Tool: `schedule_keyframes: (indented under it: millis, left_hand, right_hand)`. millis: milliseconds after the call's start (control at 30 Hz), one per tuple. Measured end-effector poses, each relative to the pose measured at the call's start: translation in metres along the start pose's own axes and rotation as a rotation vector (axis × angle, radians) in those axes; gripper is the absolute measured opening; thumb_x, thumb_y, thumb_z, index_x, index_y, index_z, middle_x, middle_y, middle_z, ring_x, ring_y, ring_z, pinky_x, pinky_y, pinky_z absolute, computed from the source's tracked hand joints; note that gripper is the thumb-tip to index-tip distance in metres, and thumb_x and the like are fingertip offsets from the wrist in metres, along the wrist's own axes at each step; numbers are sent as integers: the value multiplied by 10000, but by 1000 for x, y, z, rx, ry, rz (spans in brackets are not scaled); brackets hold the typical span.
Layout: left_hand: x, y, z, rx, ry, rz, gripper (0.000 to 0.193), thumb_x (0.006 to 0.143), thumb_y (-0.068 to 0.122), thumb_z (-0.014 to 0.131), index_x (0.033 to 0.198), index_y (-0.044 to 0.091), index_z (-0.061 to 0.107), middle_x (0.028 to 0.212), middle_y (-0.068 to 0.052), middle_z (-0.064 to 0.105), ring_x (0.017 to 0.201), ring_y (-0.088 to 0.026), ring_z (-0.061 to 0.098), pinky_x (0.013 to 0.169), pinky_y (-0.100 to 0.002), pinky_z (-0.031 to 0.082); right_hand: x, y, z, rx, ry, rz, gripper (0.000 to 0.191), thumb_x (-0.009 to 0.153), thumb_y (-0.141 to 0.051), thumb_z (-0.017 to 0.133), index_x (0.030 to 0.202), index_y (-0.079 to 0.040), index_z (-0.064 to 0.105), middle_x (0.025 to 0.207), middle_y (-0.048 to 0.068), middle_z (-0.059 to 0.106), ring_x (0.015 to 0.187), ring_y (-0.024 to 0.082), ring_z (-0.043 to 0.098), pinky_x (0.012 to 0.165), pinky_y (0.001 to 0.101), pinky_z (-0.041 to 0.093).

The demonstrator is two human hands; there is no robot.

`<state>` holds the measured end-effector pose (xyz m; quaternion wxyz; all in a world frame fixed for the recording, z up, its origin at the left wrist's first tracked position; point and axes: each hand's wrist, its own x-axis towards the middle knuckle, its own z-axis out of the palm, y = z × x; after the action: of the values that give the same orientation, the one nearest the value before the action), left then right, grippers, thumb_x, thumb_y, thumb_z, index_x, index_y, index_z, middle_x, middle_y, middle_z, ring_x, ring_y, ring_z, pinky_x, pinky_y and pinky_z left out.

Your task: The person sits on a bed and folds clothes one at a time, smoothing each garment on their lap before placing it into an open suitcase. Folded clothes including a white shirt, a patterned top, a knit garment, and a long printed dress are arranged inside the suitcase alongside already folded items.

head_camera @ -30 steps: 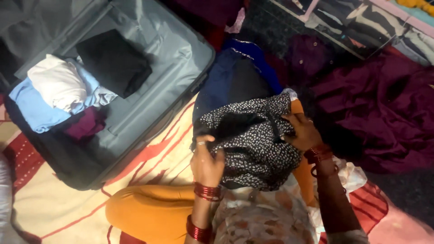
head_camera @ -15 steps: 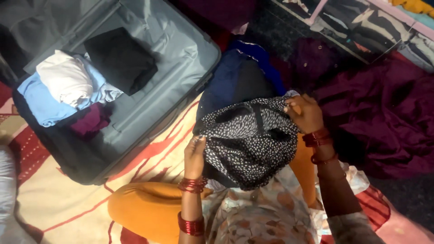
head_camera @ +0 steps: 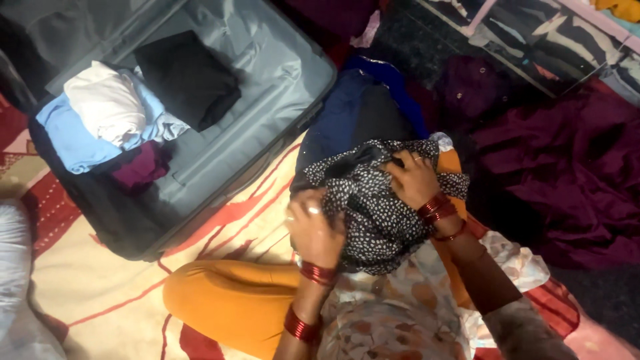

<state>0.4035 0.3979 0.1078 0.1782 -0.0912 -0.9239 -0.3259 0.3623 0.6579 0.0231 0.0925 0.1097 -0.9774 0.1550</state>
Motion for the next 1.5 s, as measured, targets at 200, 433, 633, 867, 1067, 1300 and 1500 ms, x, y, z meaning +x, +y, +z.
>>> schedule_keyframes:
  millis: [200, 433, 633, 867, 1067, 1300, 1500]
  left_hand:
    - [-72, 26, 18, -222, -436, 451, 521, 747, 242, 748, 1242, 123, 638, 1116, -103, 603, 1052, -317, 582, 893, -497, 425]
    - [-98, -10, 35, 4, -598, 391, 438, 887, 200, 700, 1321, 161, 654, 1104, -85, 601, 1030, -271, 595, 889, -472, 427]
    - [-97, -21, 28, 46, -578, 404, 429, 770, 298, 752, 1175, 167, 705, 1113, -112, 615, 1072, -329, 599, 915, -524, 395]
    - [-69, -38, -3, 172, -568, 410, 517, 617, 439, 762, 1054, 162, 755, 1191, -112, 639, 1122, -316, 605, 1009, -527, 386]
    - [-18, -43, -70, 38, -243, 434, 282, 851, 135, 696, 1119, 148, 783, 1282, -98, 663, 1083, -313, 594, 1002, -518, 386]
    - [44, -47, -160, -105, -103, 465, 211, 834, 70, 704, 1044, 66, 733, 1209, -97, 684, 1192, -319, 608, 1106, -515, 370]
    - [84, -31, -223, -469, -186, 478, 376, 756, 376, 845, 699, 102, 594, 796, -43, 614, 852, -231, 600, 1020, -444, 389]
  right_hand:
    - [20, 18, -15, 135, 67, 120, 105, 967, -133, 632, 1061, -101, 663, 1069, 120, 643, 885, 373, 662, 739, 485, 540]
    - [50, 26, -76, 247, 326, 6, 88, 1028, -104, 623, 1018, -41, 684, 1001, 167, 694, 907, 382, 684, 792, 448, 550]
    - [61, 16, -152, 213, 446, -50, 171, 1112, -137, 617, 1034, -24, 719, 1005, 171, 706, 943, 358, 691, 871, 439, 541]
    - [63, 4, -221, 263, 546, 26, 138, 988, 30, 671, 1109, -12, 722, 1019, 123, 711, 920, 196, 698, 831, 305, 549]
    - [68, 27, -233, 400, 547, -118, 26, 1085, 75, 669, 1081, 51, 659, 1024, 82, 664, 953, 148, 647, 896, 265, 546]
    - [65, 46, -241, 396, 616, -31, 58, 1086, 60, 722, 1075, 48, 666, 1038, 92, 669, 913, 135, 643, 807, 260, 532]
    - [50, 49, -263, 823, 668, 391, 108, 951, -144, 700, 1047, -137, 652, 910, -55, 620, 796, 43, 652, 682, 218, 574]
